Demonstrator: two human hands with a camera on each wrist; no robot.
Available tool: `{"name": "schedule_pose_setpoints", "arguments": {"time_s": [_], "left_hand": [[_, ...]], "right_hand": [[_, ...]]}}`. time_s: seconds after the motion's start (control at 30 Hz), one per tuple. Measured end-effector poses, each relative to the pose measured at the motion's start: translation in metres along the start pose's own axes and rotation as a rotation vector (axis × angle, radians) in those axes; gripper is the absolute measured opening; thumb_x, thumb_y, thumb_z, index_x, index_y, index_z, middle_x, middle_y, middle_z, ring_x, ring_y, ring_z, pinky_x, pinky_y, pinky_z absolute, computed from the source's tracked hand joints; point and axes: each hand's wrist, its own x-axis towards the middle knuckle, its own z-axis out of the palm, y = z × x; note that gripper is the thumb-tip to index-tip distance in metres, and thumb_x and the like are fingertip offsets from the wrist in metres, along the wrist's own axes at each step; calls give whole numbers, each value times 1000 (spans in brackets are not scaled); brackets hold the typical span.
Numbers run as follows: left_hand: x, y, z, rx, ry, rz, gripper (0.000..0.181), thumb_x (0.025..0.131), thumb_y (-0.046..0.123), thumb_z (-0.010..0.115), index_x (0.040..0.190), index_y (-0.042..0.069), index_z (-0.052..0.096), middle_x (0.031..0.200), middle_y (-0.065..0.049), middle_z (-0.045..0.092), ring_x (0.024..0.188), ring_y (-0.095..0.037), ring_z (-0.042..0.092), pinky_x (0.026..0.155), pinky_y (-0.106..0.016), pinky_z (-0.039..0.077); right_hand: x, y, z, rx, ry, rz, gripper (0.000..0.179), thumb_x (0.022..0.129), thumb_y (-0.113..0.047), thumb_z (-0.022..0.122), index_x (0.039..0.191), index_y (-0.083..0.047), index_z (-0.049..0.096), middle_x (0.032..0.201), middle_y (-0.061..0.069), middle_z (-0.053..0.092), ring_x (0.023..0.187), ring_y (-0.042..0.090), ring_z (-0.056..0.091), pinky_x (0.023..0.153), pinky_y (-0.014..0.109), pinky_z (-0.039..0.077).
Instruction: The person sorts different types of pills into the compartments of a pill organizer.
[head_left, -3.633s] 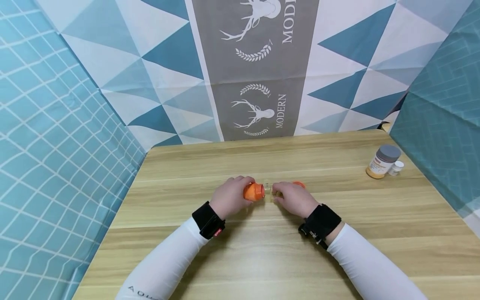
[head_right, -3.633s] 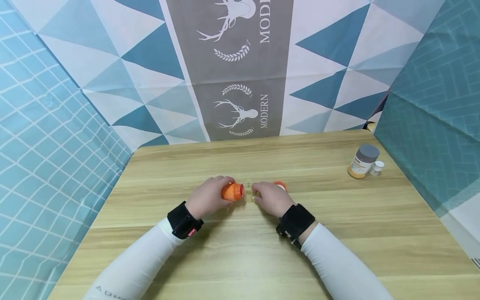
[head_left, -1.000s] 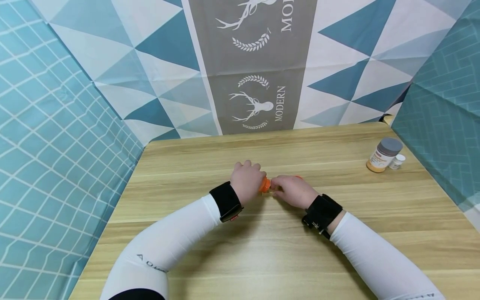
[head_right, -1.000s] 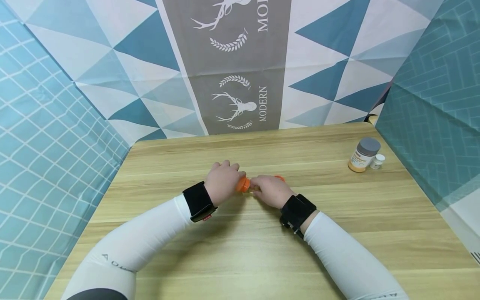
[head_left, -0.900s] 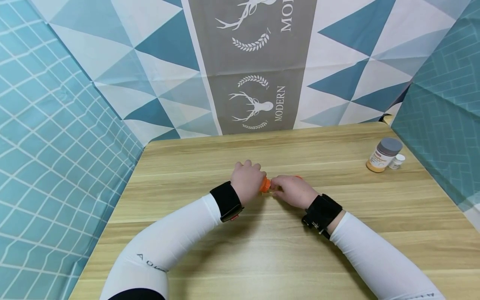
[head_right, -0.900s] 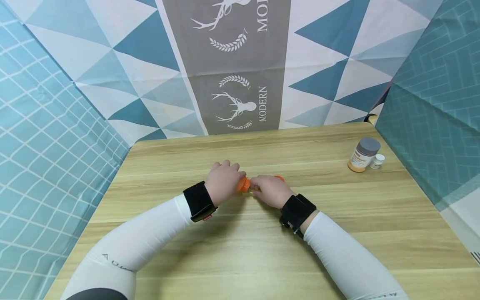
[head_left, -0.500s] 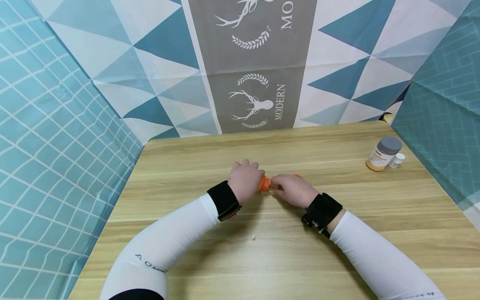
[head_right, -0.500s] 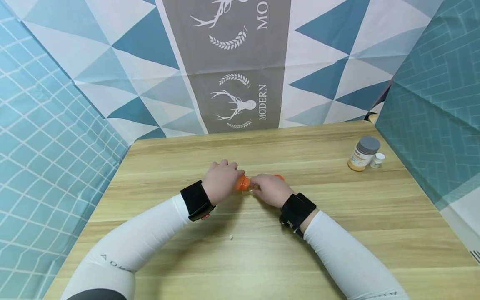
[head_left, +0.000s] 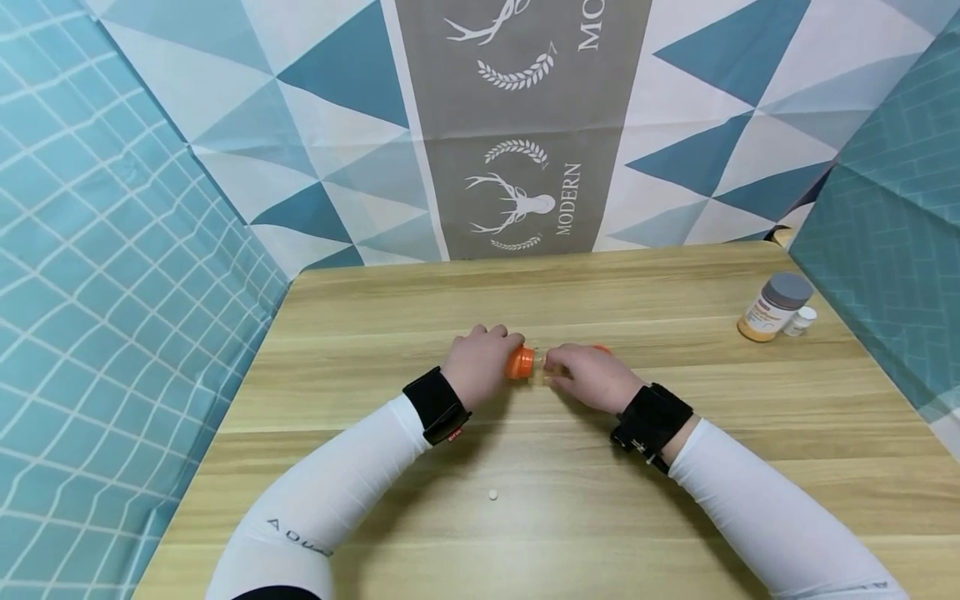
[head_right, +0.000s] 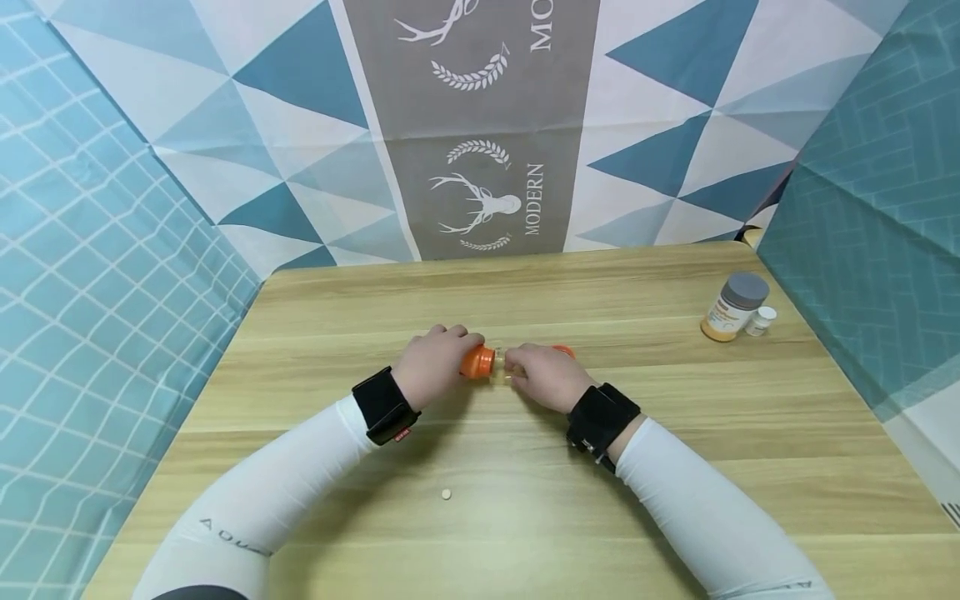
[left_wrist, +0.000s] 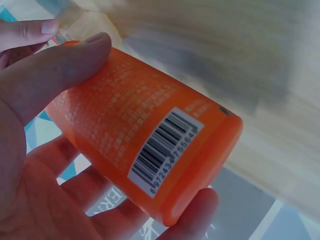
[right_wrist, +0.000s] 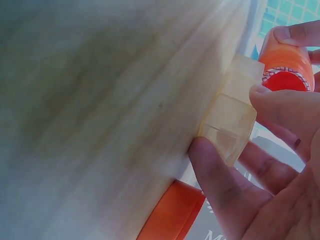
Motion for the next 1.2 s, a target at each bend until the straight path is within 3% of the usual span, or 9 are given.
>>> {"name": "schedule_pose_setpoints", "arguments": {"time_s": [0.1,0.2,0.27,0.37,0.5,0.7,0.87,1.2], "left_hand": [[1,-1,4,-2,6,2,45,87,8,66,129,23,61,111,-3,64,94,-27,60,65,-45,54],[2,0,6,7,12,8,46,86,9,66,130,24,60,111,-3,64,94,-27,60,66,-45,55],[2,0,5,2,11,6,47,86,8,66,130,24,60,111,-3,63,93,-27,60,66,-46,55],[2,0,4,-20,9,-5,47,85,10,68,130,23,60,111,-4,63,93,-27,60,68,-47,55],[0,-2,2,-39,6,-21,47,85,11,69,130,23,60,111,-4,63,95,-28,59,69,-48,55],[-3,-3,4,-32,-5,-27,45,89,14,67,132,24,59,112,-3,63,94,-27,59,67,-46,55],[-3,-1,4,-1,-8,-22,42,91,17,66,132,24,59,110,-3,63,93,-26,60,66,-44,54],[-2,0,4,15,-5,-16,42,88,12,66,128,23,60,106,-2,62,91,-26,59,63,-44,53]], "right_hand": [[-4,-2,-1,-17,-11,29,21,94,-22,70,111,-12,66,116,6,65,100,19,64,84,37,53],[-10,-11,-2,-32,32,50,27,93,-26,70,115,-10,66,123,10,60,104,23,63,87,39,53],[-15,-24,-4,-47,81,32,26,93,-26,71,112,-9,67,119,9,60,104,23,62,88,39,52],[-23,-51,-4,-85,125,-68,18,92,-23,71,103,-9,70,102,3,62,93,19,61,83,36,51],[-31,-86,9,-122,16,-221,16,93,-28,69,98,-13,71,89,-4,62,83,13,58,80,34,49],[-41,-117,37,-184,-172,-319,15,91,-33,71,88,-19,65,75,-12,50,70,7,49,71,28,46],[-44,-125,50,-263,-188,-357,11,89,-26,72,85,-21,64,76,-11,51,71,7,50,68,25,44],[-46,-127,54,-336,-199,-372,6,88,-23,73,87,-21,67,79,-8,54,75,10,54,66,25,45]]}}
